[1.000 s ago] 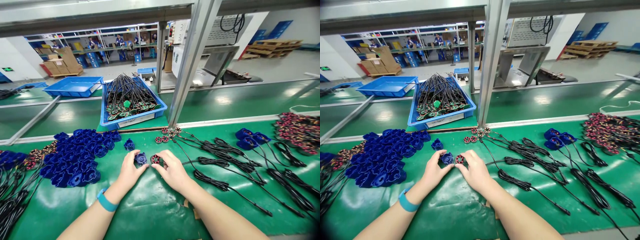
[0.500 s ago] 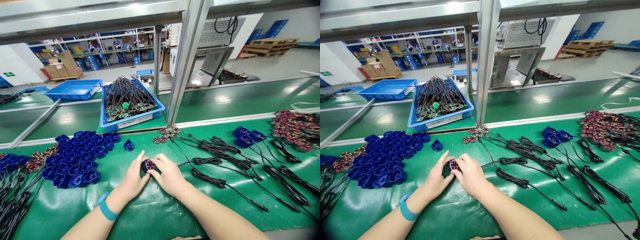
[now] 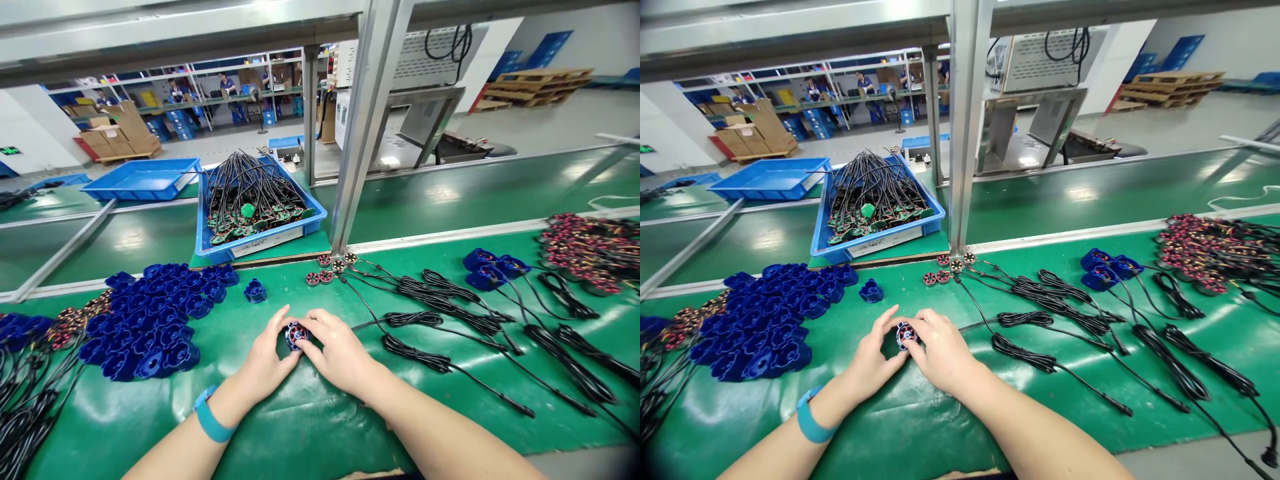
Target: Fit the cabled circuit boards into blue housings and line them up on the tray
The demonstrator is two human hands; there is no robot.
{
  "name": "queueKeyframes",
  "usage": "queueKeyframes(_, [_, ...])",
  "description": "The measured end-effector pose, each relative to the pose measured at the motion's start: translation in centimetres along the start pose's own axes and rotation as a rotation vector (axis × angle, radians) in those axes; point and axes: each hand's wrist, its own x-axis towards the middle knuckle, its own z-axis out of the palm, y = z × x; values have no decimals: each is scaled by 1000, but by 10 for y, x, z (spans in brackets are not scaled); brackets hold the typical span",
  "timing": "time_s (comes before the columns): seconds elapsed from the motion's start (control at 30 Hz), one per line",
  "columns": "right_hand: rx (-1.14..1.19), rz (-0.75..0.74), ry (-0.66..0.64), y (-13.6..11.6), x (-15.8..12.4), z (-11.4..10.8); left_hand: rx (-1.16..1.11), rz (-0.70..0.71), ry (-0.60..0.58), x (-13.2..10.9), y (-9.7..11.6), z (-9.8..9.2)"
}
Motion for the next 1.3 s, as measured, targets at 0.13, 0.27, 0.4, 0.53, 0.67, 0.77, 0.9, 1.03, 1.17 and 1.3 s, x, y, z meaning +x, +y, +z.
queueKeyframes(0.13, [-105, 41, -44, 6, 1, -18, 73, 56, 110, 2, -2, -4])
queueKeyframes(0.27, [-145, 134, -173, 10, 5, -24, 177, 133, 62, 7, -3, -11])
queueKeyframes(0.4, [-38, 146, -103, 11, 6, -17, 234, 178, 109, 8, -5, -15])
queueKeyframes(0.53, [3, 175, -82, 14, 6, -15, 255, 158, 81, 8, -10, -18])
queueKeyframes(0.67, [19, 144, -72, 16, 7, -17, 260, 150, 89, 9, -14, -19])
queueKeyframes(0.77, [50, 140, -45, 18, 8, -16, 258, 143, 62, 10, -16, -19])
queueKeyframes(0.9, [51, 132, -25, 22, 8, -12, 275, 146, 72, 13, -17, -17])
queueKeyframes(1.03, [-24, 92, -2, 23, 8, -10, 313, 176, 78, 13, -15, -16])
queueKeyframes(1.17, [-100, 127, -41, 15, 7, -9, 359, 136, 80, 10, -5, -13])
queueKeyframes(1.3, [-16, 251, -55, 7, 6, -10, 322, 148, 53, 5, 7, -12])
